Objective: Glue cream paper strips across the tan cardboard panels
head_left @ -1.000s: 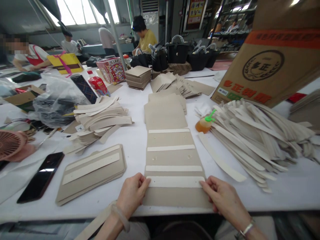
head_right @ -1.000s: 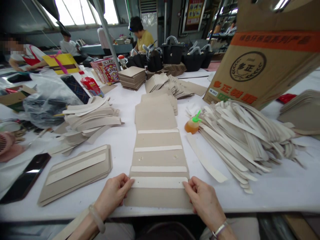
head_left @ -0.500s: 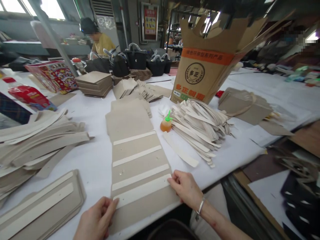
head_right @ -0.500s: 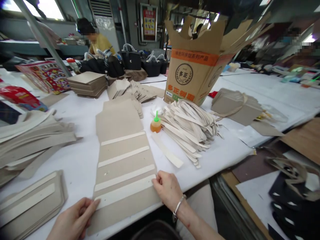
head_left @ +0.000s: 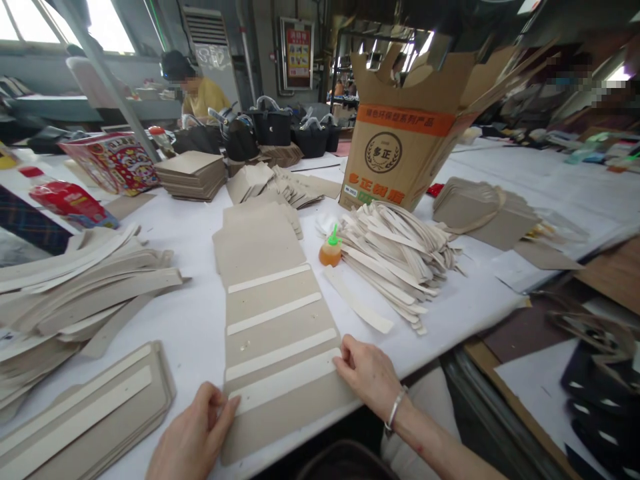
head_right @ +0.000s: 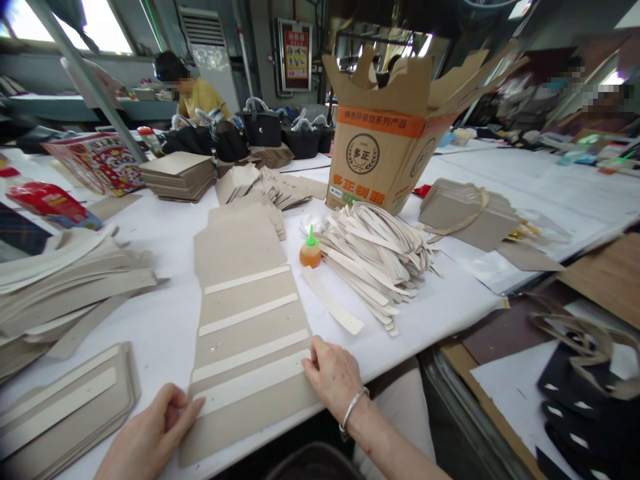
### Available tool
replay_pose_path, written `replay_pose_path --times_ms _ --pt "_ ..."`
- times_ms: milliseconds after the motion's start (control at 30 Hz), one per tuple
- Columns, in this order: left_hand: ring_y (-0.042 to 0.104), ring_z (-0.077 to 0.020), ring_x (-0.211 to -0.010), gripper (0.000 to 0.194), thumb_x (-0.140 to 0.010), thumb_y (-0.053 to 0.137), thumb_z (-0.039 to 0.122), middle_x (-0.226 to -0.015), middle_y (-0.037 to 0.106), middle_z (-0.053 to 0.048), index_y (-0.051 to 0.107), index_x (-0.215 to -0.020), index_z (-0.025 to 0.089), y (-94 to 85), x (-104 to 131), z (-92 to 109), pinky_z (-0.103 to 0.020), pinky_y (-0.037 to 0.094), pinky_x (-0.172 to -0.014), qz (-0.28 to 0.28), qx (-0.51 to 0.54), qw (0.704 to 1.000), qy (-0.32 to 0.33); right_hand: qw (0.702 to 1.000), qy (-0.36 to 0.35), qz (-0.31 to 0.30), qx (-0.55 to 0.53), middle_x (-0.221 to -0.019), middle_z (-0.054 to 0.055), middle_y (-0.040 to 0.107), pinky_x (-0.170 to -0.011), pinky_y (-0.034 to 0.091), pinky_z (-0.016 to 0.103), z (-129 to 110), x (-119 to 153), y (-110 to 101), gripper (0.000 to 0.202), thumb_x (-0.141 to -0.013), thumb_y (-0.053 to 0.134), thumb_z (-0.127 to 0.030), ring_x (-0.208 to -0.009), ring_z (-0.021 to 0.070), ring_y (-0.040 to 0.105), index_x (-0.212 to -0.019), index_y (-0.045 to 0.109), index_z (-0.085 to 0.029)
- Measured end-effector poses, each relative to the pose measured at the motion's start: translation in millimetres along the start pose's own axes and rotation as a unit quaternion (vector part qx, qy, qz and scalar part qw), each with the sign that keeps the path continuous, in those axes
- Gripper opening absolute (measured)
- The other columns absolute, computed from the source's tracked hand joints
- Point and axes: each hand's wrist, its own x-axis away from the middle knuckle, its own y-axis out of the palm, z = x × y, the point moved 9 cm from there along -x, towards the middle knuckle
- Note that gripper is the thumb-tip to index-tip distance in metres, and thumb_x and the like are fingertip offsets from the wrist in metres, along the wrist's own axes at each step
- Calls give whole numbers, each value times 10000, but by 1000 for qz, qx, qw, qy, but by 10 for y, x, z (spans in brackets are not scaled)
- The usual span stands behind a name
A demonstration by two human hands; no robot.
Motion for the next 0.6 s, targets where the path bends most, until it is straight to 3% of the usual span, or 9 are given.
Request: replay_pose_path --times_ms 67,133,200,300,400,600 --pt "603 -159 -683 214 -881 354 379 -797 610 10 507 -978 264 -62 17 156 -264 424 -632 25 -38 997 66 995 -77 30 55 -834 21 601 -625 328 258 -137 19 -62 181 -810 532 -177 -755 170 544 -978 577 -225" --pt "592 -148 -882 397 -861 348 153 -1079 579 -20 437 -1211 317 -80 68 432 -264 433 -762 44 -87 979 178 972 -198 47 119 -955 31 572 -706 336 282 -365 68 -62 356 -837 518 -139 -843 177 523 -1159 513 -290" --pt "549 -155 -997 635 -791 362 16 -1214 526 -7 354 -1303 392 -12 145 703 -284 421 -845 37 -154 945 286 932 -322 34 166 -996 33 559 -769 330 318 -593 153 25 382 -875 500 -162 -883 185 501 -1207 483 -350" --pt "529 -184 -1031 724 -756 434 -3 -1252 523 -2 306 -1339 406 110 224 894 -320 435 -867 20 -228 904 362 877 -435 16 204 -1016 44 570 -817 326 359 -784 264 149 300 -909 471 -248 -904 197 481 -1199 497 -317" --pt "531 -188 -1045 726 -760 433 8 -1277 528 -7 259 -1379 347 145 284 870 -320 453 -884 31 -248 896 368 860 -464 14 210 -1032 55 584 -848 321 370 -756 305 181 305 -913 466 -261 -926 197 475 -1217 488 -252" --pt "471 -161 -1190 873 -655 363 -59 -1380 452 40 135 -1421 293 185 414 646 -264 439 -959 75 -258 893 359 887 -425 42 174 -1136 33 586 -946 235 379 -355 315 106 385 -863 515 -177 -1087 208 442 -1240 469 -245"
